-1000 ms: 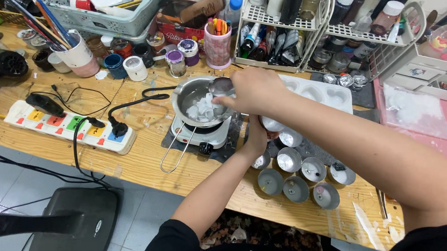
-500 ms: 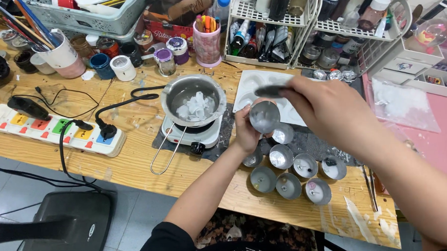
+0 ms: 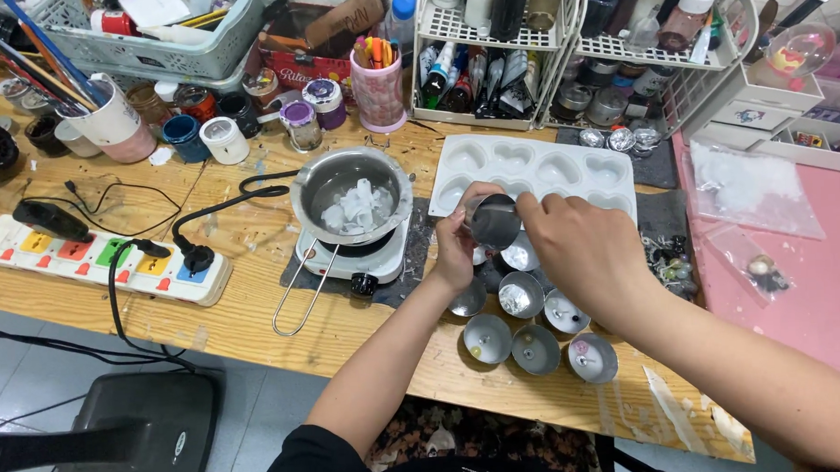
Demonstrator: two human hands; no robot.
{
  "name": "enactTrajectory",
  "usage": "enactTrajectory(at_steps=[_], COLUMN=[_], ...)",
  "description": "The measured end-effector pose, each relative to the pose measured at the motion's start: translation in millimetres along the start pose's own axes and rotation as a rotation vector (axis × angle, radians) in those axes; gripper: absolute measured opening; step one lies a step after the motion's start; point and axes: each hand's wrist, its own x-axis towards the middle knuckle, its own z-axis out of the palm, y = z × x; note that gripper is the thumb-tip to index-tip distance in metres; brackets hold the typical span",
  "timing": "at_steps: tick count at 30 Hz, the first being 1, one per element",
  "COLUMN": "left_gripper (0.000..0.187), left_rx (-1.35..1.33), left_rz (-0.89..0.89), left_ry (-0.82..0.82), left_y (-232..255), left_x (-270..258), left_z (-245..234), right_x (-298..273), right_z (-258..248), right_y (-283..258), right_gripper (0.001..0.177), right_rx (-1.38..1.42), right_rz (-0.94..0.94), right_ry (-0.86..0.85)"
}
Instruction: Preparing candle molds and wicks for pouring wax at a workbench.
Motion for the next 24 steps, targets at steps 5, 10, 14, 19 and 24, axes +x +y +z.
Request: enactTrajectory(at_steps=[5, 10, 14, 19, 24], left_gripper=[0.056, 0.055, 0.057, 0.053, 0.057], left_rx=[-0.062, -0.044, -0.044, -0.069, -0.156], left_rz=[0.021, 0.044, 0.008, -0.086, -0.062], left_ry=[0.027, 0.02, -0.002, -0.014, 0.024], left_y=[-3, -3, 6, 16, 2], left_x=[2, 2, 3, 0, 3], left_z=[-4, -4, -2, 3, -5], right_x=[-2, -5, -8, -12, -17], right_z=[-6, -14, -18, -21, -21], right_y=[-2, -2, 2, 3, 2], right_gripper=[0.01, 0.011, 0.007, 0.019, 0.021], right_rx=[0.023, 0.063, 0.075, 0.066, 0.046], right_rz=[-0.013, -0.042, -0.011, 0.062, 0.091], right_ry=[-0.101, -0.089, -0.027, 0.012, -0.084])
